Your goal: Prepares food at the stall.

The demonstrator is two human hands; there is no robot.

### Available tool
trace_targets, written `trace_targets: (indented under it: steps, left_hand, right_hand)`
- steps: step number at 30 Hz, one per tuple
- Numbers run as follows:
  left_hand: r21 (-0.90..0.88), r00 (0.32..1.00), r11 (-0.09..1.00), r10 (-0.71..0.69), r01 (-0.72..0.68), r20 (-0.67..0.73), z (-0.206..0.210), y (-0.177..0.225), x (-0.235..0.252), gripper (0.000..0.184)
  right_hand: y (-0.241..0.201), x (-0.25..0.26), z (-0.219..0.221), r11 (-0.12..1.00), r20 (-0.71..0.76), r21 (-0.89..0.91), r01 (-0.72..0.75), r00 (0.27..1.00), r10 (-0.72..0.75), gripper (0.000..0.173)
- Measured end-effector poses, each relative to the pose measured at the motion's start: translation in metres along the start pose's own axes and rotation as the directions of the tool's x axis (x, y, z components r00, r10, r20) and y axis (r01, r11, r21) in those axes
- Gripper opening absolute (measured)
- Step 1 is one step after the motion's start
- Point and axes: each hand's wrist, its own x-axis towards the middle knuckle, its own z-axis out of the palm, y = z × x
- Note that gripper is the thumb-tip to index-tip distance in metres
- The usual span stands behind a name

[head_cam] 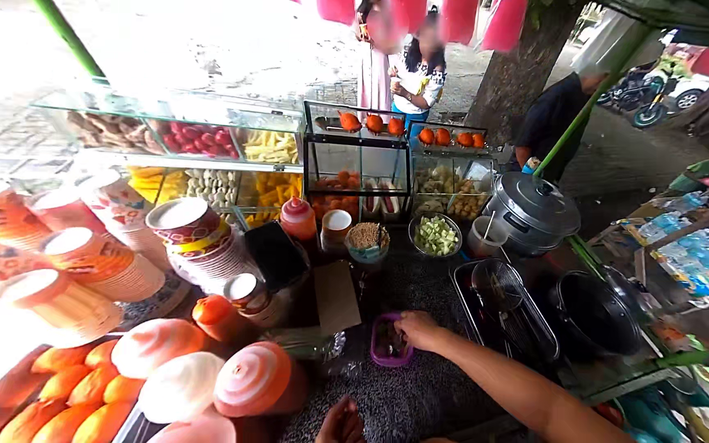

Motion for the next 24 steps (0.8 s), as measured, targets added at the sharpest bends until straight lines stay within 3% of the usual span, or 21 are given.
trace_targets:
  steps: [5,18,24]
  left_hand:
    - [-0.002,0.999,0.999,-0.043,0.043,0.030,0.001,0.001,0.000,0.045]
    - [0.034,0.998,0.999,-0.024,0.022,0.050,0.005,0.005,-0.017,0.047]
    - [0.028,0.998,0.999,-0.045,0.044,0.032,0.002,0.006,-0.023,0.046]
  right_hand:
    - [0.006,0.003,-0.005,1.000,0.024,0.029,0.011,1.000,-0.012,0.027]
    - [0.016,-0.018,0.020,0.968,-0.139,0.251,-0.013,0.989,0.049,0.036]
    - [-0.004,-0.022,0.015,0.988,-0.080,0.076,-0.134,0.987,0.140,0.035]
